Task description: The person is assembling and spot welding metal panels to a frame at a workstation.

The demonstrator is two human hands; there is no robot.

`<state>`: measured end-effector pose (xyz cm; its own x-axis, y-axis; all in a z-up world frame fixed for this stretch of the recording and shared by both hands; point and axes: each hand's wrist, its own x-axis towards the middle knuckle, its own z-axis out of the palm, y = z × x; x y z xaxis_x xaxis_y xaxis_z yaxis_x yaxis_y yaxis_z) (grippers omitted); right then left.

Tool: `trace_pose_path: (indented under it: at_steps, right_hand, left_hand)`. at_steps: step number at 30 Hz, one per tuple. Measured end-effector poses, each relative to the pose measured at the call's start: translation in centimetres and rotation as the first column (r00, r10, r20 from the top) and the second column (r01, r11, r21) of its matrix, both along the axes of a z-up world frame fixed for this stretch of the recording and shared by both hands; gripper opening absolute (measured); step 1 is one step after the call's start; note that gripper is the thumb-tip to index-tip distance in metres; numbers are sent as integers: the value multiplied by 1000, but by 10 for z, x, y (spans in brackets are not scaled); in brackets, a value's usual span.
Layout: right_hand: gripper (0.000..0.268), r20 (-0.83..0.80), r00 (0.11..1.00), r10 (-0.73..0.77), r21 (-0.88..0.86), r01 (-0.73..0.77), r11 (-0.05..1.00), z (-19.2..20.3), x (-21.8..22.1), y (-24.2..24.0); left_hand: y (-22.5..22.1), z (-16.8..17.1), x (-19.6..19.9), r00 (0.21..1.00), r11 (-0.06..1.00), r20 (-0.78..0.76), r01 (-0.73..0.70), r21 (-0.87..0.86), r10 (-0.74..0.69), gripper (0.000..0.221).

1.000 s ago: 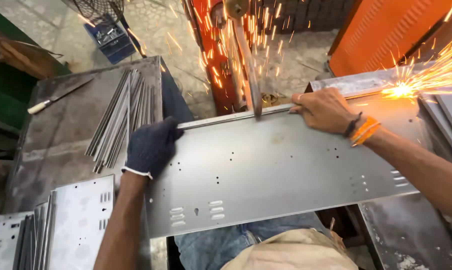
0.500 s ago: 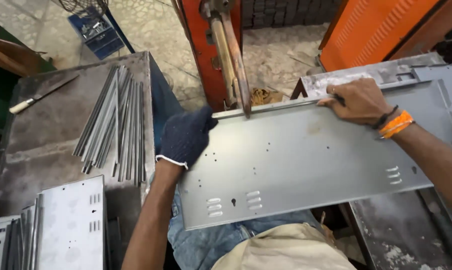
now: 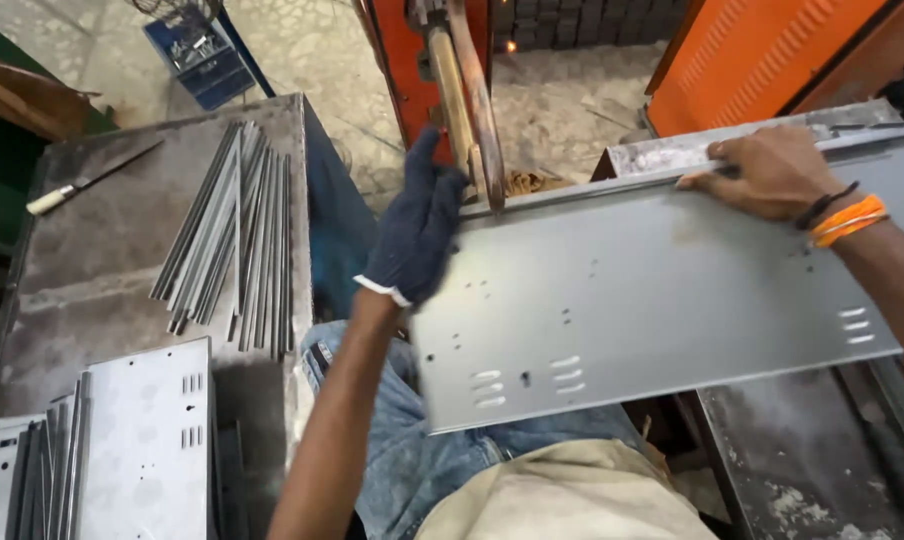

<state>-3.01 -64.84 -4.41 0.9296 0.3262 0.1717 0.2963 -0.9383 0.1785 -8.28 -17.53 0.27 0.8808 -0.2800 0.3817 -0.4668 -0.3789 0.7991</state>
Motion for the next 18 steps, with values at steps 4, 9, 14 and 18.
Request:
trace_pose_path:
  at_steps: [4, 9, 14, 18]
  right_hand:
    - [78, -10, 999, -33, -70, 32, 997, -2, 3, -22]
    - [78, 7, 998, -66, -124, 67, 990, -11, 6, -37]
    - [73, 0, 997, -83, -159, 82, 984, -26, -6, -43]
    - [76, 62, 996, -61, -78, 65, 995, -23, -8, -29]
  left_hand:
    - [-24, -38, 10, 999, 986, 7, -44, -159, 45, 60]
    - [-27, -58, 18, 988, 986, 56, -142, -93, 147, 45]
    - [-26, -144, 44, 993, 931, -114, -37, -363, -5, 38]
    - [-9, -33, 11, 998, 977, 61, 29, -211, -16, 34]
